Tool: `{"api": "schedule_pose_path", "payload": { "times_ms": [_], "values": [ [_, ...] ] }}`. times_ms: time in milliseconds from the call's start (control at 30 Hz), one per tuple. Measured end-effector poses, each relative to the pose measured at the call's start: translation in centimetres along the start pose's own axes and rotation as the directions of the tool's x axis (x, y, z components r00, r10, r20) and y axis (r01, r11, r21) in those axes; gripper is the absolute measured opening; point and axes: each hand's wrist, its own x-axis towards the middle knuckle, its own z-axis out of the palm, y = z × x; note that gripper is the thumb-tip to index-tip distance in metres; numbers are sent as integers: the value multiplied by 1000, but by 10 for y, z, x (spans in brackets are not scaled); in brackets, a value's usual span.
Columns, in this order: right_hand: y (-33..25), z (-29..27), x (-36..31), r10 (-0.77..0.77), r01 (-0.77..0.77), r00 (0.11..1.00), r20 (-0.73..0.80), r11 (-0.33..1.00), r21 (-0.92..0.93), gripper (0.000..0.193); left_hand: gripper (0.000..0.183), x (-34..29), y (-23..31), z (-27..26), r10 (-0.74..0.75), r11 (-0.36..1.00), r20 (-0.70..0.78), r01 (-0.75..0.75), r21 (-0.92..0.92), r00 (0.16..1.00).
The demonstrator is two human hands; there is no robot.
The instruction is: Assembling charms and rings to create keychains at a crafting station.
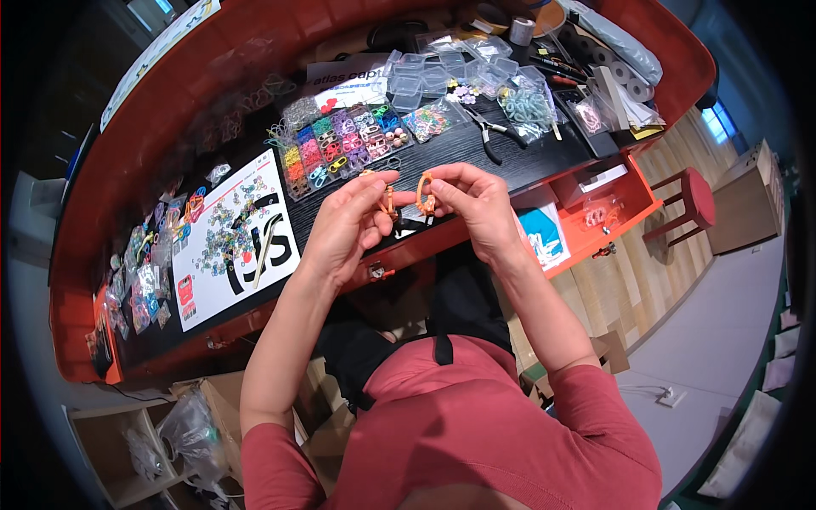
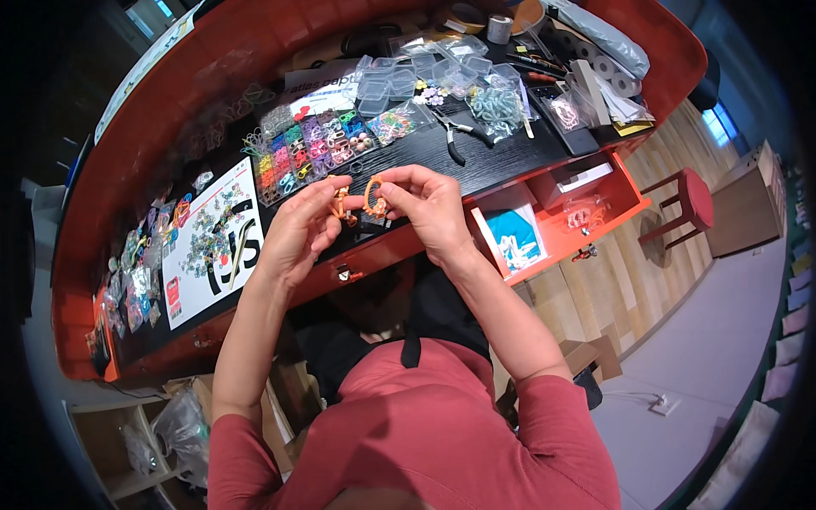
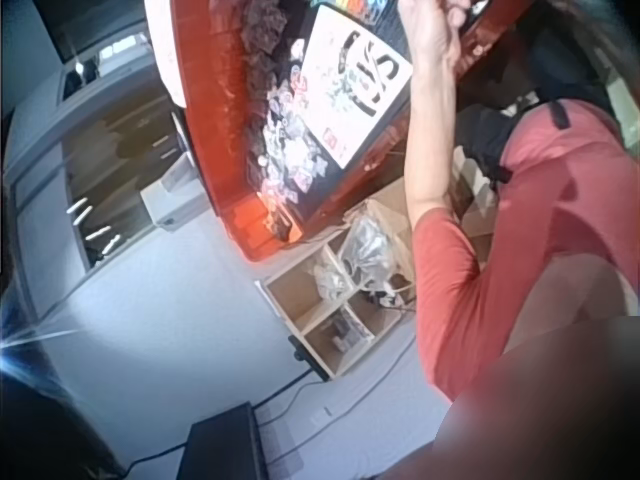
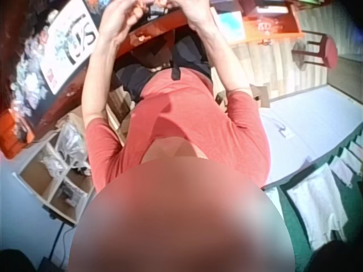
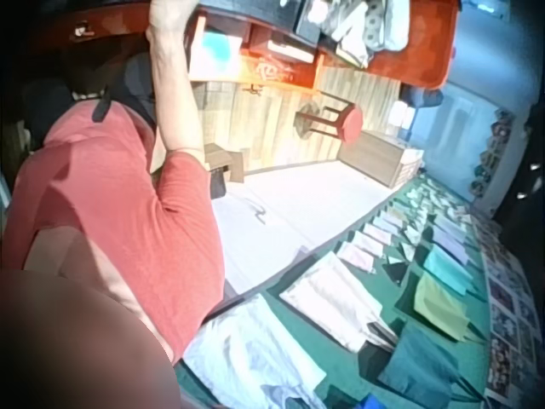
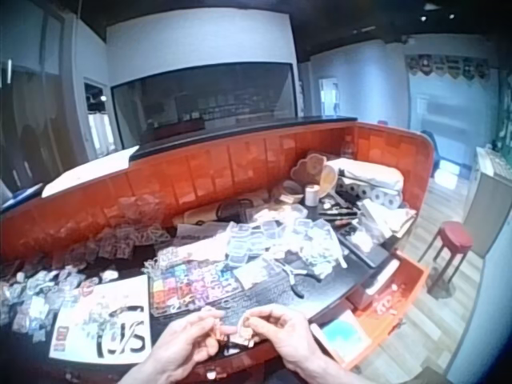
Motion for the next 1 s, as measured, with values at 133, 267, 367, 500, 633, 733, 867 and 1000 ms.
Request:
{"api": "schedule_pose_path", "payload": {
  "times_ms": [133,267,367,500,633,733,867,1000],
  "values": [
    [6,3,0,42,-43,999,12,998,49,18,37,0,1,1,-23,999,-5,23,-35,1000],
    [7,6,1,95,-96,995,19,993,72,17,41,-1,1,-1,-13,999,28,14,-41,1000],
    [10,6,2,106,-107,994,22,991,85,16,43,-2,3,-1,-8,999,54,10,-43,998],
    [9,8,0,66,-67,998,26,996,63,16,46,-9,5,4,27,1000,107,-26,-7,994],
    [-1,14,-9,-97,86,987,127,992,92,18,48,-7,-4,-6,127,983,210,-151,105,969],
    [-7,23,-17,-135,134,987,83,991,11,21,49,-7,-9,-12,168,981,220,-186,63,961],
    [-10,32,-23,-141,141,987,80,990,7,20,42,-11,-12,-12,193,981,209,-187,-49,959],
    [-16,39,-28,-160,159,984,71,987,24,18,40,-11,-21,-24,170,968,265,-110,-227,949]
  ]
}}
